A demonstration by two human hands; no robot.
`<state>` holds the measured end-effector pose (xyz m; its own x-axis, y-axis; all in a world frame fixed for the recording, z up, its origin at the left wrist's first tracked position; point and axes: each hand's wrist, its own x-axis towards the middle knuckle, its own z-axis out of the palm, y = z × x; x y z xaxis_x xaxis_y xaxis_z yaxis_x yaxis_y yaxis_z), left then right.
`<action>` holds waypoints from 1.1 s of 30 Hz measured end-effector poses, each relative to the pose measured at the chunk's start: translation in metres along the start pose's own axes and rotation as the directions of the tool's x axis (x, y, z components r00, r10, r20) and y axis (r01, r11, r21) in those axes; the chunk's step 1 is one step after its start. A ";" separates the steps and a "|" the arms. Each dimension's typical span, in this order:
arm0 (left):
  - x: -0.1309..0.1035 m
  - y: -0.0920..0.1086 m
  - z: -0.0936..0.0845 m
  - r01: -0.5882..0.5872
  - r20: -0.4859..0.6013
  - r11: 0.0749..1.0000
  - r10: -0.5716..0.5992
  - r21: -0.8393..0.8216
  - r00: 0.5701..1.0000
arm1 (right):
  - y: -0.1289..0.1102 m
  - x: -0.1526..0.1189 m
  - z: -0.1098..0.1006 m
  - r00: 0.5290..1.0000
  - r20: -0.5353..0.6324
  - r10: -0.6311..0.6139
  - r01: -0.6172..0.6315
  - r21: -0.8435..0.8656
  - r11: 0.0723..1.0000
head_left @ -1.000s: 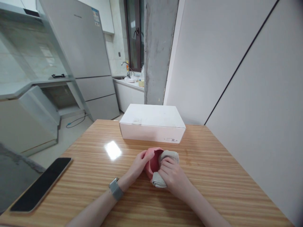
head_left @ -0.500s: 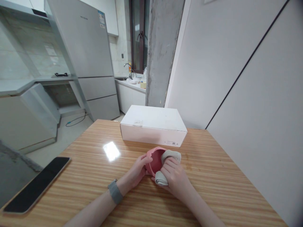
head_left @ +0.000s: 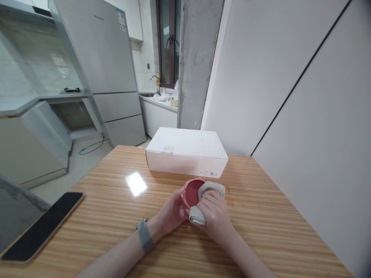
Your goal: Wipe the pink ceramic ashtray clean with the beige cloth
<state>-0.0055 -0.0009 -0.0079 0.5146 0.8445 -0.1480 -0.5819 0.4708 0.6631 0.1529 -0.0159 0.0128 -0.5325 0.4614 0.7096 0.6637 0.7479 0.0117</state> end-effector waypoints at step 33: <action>-0.003 0.018 0.003 0.184 0.053 0.978 -0.179 -0.101 0.982 | -0.010 -0.005 -0.007 0.989 -0.006 -0.148 0.148 0.116 0.982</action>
<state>-0.0156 0.0048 0.0068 0.6435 0.7315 -0.2253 -0.5379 0.6416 0.5468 0.1528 -0.0290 0.0144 -0.6219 0.3429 0.7040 0.5121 0.8582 0.0344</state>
